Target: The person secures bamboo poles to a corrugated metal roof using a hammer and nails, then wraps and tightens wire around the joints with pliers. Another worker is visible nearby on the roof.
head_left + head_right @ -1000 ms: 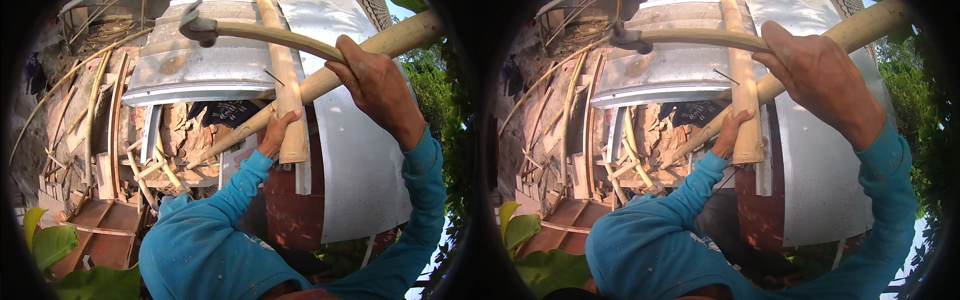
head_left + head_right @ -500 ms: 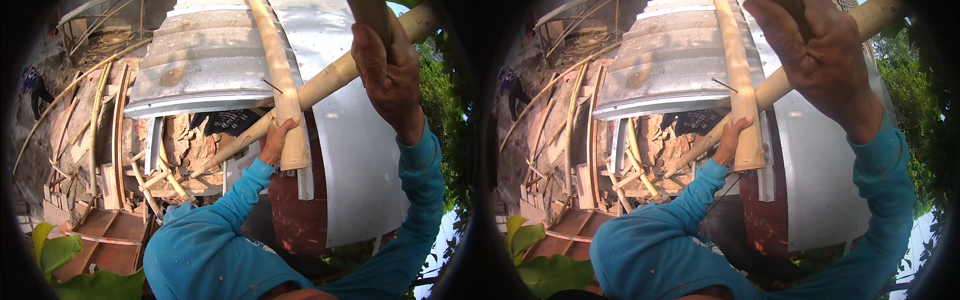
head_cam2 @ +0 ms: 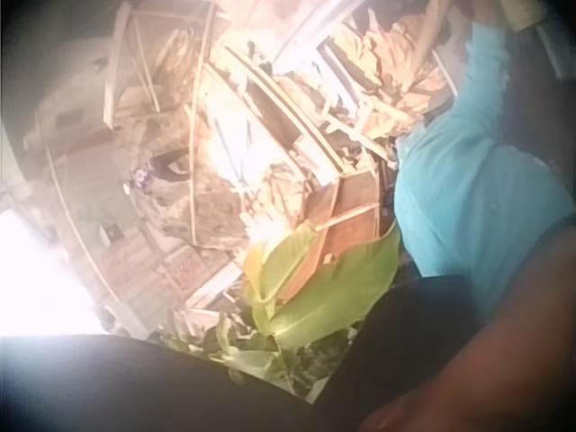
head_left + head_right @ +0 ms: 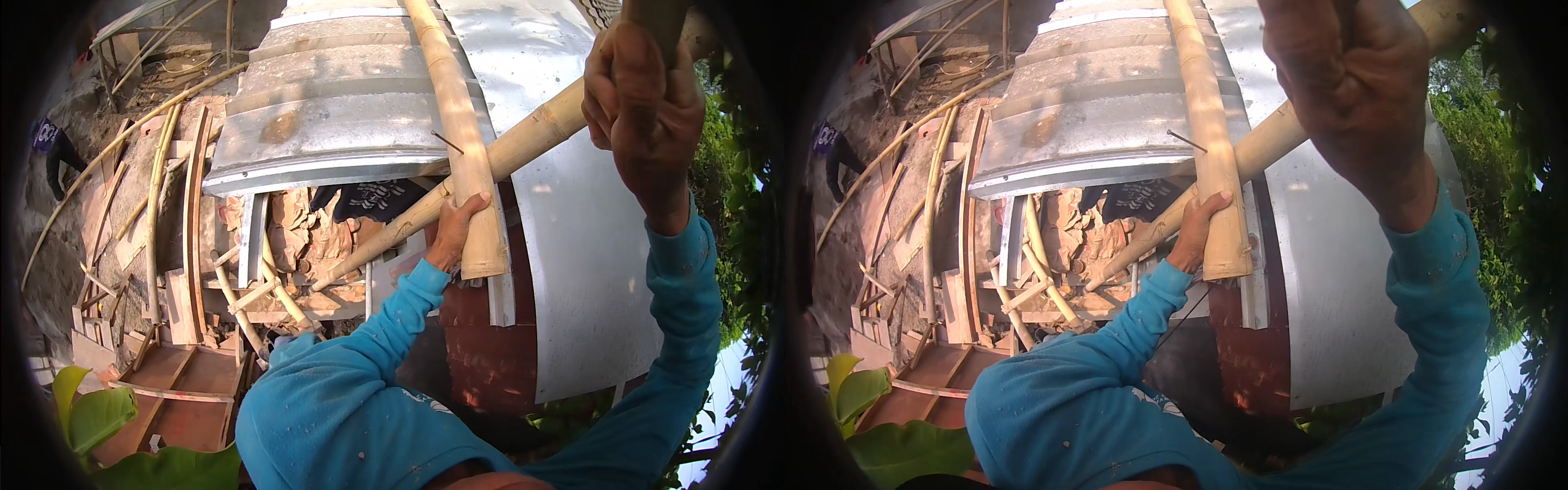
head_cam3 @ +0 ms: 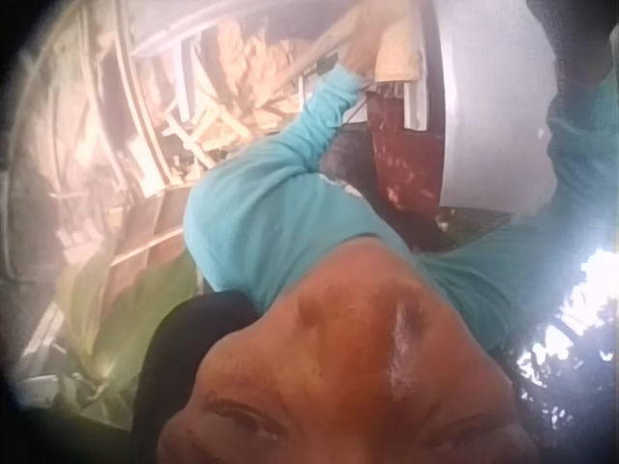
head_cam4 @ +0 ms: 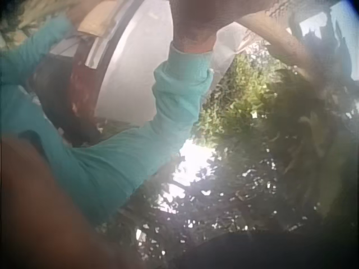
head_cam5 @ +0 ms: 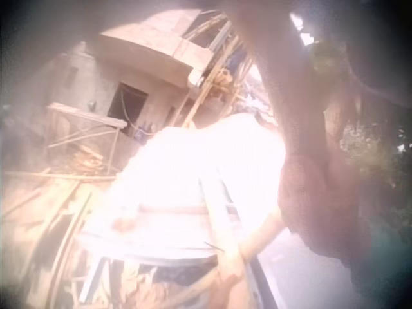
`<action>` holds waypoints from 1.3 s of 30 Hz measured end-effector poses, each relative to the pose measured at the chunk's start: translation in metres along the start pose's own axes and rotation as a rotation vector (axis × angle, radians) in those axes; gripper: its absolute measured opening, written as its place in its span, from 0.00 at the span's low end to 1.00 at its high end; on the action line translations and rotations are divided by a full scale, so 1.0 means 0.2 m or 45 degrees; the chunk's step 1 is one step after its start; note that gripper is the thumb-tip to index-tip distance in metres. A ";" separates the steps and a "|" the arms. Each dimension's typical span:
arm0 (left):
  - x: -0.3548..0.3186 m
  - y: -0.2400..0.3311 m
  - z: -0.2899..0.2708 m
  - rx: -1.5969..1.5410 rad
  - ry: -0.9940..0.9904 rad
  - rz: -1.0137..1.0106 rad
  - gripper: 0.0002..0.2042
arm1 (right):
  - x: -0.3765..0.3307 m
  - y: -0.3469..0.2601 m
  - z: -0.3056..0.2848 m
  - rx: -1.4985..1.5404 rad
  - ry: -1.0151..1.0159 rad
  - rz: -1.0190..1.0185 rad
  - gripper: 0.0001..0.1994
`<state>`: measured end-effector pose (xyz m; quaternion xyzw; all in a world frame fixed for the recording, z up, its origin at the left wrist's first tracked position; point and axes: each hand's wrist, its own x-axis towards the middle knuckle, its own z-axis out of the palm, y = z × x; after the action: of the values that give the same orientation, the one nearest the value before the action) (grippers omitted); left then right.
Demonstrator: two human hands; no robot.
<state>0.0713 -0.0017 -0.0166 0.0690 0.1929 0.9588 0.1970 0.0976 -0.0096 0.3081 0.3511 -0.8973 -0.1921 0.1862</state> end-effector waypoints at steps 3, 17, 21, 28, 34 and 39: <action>0.00 -0.02 0.02 0.022 0.003 0.049 0.23 | -0.09 -0.07 0.08 -0.375 -0.345 0.031 0.12; 0.01 0.00 0.01 -0.013 0.009 -0.010 0.25 | 0.03 0.07 0.05 -0.276 -0.160 -0.141 0.12; 0.03 -0.07 0.04 -0.016 -0.025 0.002 0.24 | -0.03 -0.02 -0.06 -0.643 -0.459 -0.030 0.10; -0.03 -0.07 0.07 -0.083 -0.119 -0.093 0.23 | 0.04 0.03 -0.29 0.071 0.276 0.040 0.14; -0.01 -0.05 0.01 -0.072 -0.028 -0.021 0.22 | -0.20 0.01 0.15 -0.314 -0.389 0.135 0.12; 0.02 -0.03 0.02 -0.050 -0.049 -0.020 0.22 | -0.17 0.09 -0.01 -0.409 -0.349 0.179 0.14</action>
<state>0.0707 0.0058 -0.0141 0.0819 0.1707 0.9593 0.2095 0.1120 0.0254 0.3118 0.2240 -0.8945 -0.3649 0.1288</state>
